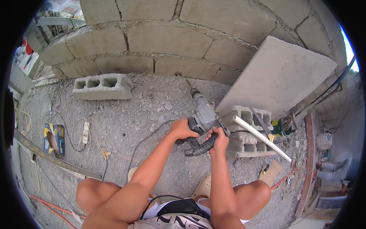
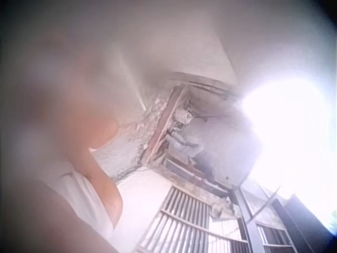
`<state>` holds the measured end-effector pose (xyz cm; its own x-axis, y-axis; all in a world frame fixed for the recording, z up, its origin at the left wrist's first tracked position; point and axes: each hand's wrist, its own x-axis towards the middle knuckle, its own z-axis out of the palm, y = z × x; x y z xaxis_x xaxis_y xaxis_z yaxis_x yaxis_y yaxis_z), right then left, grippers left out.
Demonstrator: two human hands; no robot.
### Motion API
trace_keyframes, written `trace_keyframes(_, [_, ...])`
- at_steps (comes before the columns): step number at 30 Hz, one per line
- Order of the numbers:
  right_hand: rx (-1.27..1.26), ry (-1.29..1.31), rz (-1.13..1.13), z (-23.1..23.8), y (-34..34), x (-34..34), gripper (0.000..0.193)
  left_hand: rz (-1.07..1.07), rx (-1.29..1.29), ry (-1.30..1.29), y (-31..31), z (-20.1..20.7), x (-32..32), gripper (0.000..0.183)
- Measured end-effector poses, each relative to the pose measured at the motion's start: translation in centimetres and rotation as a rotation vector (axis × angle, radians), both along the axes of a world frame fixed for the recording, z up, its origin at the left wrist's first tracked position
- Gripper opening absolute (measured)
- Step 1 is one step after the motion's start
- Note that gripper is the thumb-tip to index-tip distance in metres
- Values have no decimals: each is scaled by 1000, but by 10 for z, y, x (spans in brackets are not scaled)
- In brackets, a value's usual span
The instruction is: The person uses a corded rotary hammer drill to bore a hole into a concrete block wall. They hold the drill with both hands, apply pressure, and periodically retract the bit to clear debris while continuing to deepen the hole.
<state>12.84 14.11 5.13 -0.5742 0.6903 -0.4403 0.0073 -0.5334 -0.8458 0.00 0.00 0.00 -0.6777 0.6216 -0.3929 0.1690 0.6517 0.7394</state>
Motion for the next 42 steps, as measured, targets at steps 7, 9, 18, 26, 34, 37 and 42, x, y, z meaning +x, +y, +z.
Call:
trace_keyframes(7, [-82, 34, 6, -16, 26, 12, 13, 31, -16, -10, 20, -7, 12, 97])
trace_keyframes(9, [-173, 21, -38, -20, 41, 18, 14, -1, -66, -2, 30, -3, 13, 96])
trace_keyframes(18, [-46, -104, 8, 13, 61, -3, 19, 102, -29, -70, 52, 4, 13, 104])
trace_keyframes(26, [133, -231, 92, 46, 59, -25, 19, 163, 101, -157, 54, 8, 8, 95])
trace_keyframes(34, [165, -281, 76, 28, 67, -46, 15, 146, 112, -175, 65, -9, -12, 93])
trace_keyframes(37, [45, -229, 39, -2, 69, -38, 15, 149, 46, -87, 62, -26, -15, 97])
trace_keyframes(42, [-183, -138, -21, -58, 68, -19, 14, 45, -145, -24, 60, -40, -17, 104])
